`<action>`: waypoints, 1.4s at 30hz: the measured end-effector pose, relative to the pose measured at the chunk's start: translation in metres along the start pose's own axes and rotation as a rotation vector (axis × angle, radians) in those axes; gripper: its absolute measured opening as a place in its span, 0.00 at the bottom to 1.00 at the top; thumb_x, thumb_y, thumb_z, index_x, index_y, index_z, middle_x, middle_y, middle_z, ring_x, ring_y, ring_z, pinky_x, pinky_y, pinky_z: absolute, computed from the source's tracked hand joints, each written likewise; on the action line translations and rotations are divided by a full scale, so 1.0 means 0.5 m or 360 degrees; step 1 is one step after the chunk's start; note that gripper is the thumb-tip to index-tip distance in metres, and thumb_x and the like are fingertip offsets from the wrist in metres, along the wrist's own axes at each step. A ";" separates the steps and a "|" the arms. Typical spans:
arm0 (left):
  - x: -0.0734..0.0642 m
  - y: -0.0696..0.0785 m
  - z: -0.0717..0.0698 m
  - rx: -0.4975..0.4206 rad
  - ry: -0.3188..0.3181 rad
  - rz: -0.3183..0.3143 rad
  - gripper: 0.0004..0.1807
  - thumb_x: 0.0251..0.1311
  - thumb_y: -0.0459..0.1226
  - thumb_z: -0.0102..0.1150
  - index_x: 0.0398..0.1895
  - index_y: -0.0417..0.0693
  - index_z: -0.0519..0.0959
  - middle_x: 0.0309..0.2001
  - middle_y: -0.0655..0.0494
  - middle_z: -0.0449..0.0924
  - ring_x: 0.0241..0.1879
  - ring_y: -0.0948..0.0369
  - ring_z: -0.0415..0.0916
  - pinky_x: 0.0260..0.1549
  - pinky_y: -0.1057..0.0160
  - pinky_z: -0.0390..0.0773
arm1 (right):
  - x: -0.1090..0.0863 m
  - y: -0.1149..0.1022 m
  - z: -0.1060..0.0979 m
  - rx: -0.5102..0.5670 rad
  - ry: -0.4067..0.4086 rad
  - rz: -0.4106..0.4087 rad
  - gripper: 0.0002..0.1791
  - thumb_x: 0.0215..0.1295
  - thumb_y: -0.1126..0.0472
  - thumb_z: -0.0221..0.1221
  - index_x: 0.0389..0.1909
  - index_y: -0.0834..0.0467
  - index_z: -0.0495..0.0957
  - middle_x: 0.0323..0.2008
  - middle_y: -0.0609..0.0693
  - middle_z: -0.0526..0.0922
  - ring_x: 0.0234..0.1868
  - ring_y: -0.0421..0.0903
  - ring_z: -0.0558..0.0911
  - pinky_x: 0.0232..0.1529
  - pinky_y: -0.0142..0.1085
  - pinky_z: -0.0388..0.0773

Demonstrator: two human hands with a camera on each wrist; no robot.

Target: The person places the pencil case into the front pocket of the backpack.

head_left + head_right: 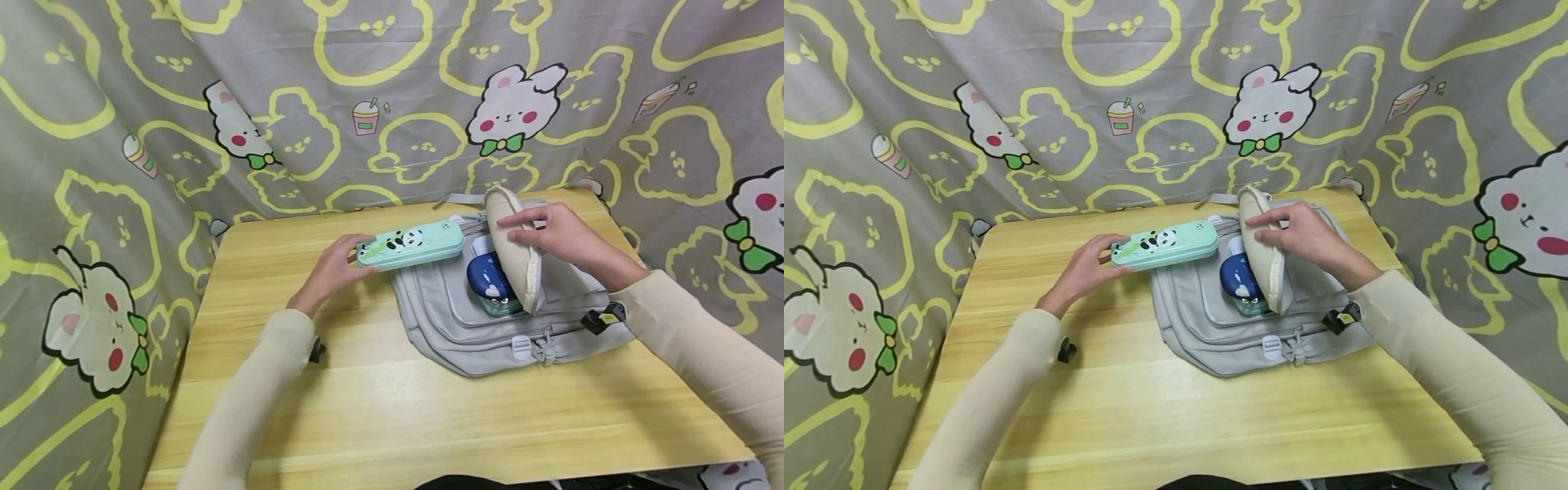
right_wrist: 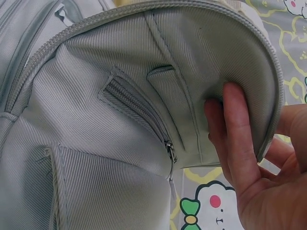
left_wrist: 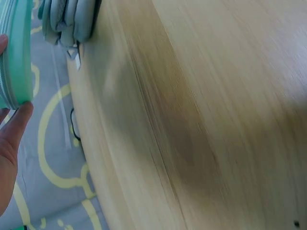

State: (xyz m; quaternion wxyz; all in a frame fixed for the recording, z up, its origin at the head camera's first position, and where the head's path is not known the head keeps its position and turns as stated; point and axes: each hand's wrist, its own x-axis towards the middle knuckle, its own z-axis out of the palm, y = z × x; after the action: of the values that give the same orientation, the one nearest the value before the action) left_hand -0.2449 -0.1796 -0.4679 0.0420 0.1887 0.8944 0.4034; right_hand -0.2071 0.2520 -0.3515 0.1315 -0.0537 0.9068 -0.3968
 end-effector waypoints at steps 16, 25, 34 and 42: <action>0.046 0.037 0.055 0.0038 -0.0018 0.0099 0.39 0.64 0.49 0.79 0.77 0.57 0.76 0.77 0.52 0.73 0.78 0.50 0.69 0.75 0.48 0.75 | 0.000 0.006 0.002 0.0000 0.0000 -0.0011 0.23 0.78 0.52 0.66 0.69 0.53 0.84 0.67 0.57 0.82 0.38 0.43 0.77 0.34 0.33 0.77; 0.056 0.053 0.073 0.0073 -0.0036 0.0079 0.38 0.64 0.49 0.79 0.77 0.59 0.76 0.78 0.54 0.73 0.80 0.52 0.68 0.80 0.46 0.67 | 0.001 0.001 0.006 0.0005 -0.0014 -0.0003 0.24 0.79 0.52 0.65 0.71 0.53 0.83 0.71 0.57 0.78 0.44 0.48 0.76 0.36 0.33 0.77; 0.069 0.074 0.097 0.0078 -0.0047 0.0077 0.38 0.65 0.49 0.79 0.77 0.58 0.76 0.77 0.54 0.73 0.79 0.52 0.68 0.80 0.47 0.67 | 0.000 -0.002 0.007 0.0032 -0.0024 -0.0051 0.24 0.80 0.53 0.64 0.72 0.54 0.82 0.77 0.58 0.74 0.59 0.52 0.72 0.41 0.33 0.76; 0.078 0.095 0.115 0.0080 -0.0040 0.0083 0.38 0.65 0.48 0.79 0.77 0.57 0.76 0.77 0.53 0.73 0.78 0.53 0.69 0.78 0.50 0.70 | 0.003 -0.005 0.008 0.0018 -0.0039 -0.0091 0.23 0.81 0.54 0.63 0.72 0.54 0.82 0.79 0.58 0.72 0.70 0.53 0.68 0.53 0.37 0.72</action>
State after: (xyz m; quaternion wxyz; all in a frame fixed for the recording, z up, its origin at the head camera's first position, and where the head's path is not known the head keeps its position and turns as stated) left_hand -0.2534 -0.0959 -0.4683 0.0380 0.2181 0.8983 0.3795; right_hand -0.2075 0.2473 -0.3527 0.1316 -0.0838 0.9010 -0.4049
